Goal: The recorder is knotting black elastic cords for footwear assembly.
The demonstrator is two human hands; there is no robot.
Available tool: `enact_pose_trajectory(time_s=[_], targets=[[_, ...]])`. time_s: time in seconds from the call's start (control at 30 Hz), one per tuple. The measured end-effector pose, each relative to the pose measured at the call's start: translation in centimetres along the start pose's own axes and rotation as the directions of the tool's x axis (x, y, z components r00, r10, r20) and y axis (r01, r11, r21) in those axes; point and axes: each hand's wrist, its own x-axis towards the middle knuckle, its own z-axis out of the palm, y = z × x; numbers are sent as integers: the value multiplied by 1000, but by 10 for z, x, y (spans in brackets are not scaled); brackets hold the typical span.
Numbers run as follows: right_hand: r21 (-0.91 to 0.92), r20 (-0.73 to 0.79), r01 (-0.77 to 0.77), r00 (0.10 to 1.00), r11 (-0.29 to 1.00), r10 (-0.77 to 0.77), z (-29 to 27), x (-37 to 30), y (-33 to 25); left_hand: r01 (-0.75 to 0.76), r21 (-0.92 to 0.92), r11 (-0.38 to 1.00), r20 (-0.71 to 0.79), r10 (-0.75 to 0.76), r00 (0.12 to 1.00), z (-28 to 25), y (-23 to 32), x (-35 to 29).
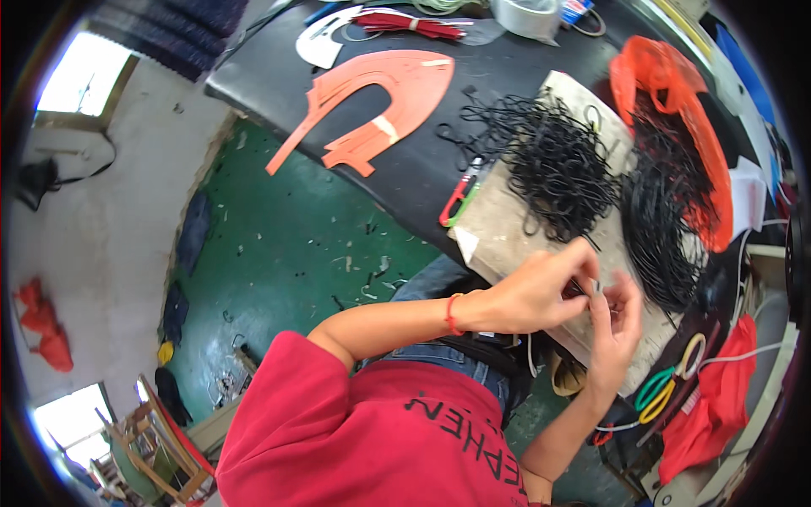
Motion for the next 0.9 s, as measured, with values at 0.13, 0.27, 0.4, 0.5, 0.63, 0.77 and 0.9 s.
enact_pose_trajectory(time_s=[0.13, 0.27, 0.4, 0.5, 0.63, 0.77, 0.9], targets=[[122, 82, -42, 996, 992, 32, 5, -7, 6, 10, 116, 993, 171, -30, 985, -13, 4, -8], [379, 16, -222, 972, 898, 234, 4, -6, 13, 64, 16, 998, 232, -66, 971, -12, 8, -4], [311, -102, -143, 978, 940, 182, 9, -9, 13, 178, -146, 973, 199, -148, 969, -2, 3, -1], [181, -166, -71, 981, 981, 102, 16, -6, 15, 228, -52, 972, 215, -212, 953, 0, 0, -7], [439, 63, -235, 971, 867, 231, 6, -6, 12, 393, -204, 897, 240, -343, 908, -4, 0, -6], [403, 44, -127, 992, 906, 120, 3, -8, 12, 498, -160, 852, 336, -427, 839, -2, 5, -3], [326, -27, -24, 999, 945, 35, 5, -10, 16, 488, -123, 864, 350, -423, 836, 0, 4, -5]])
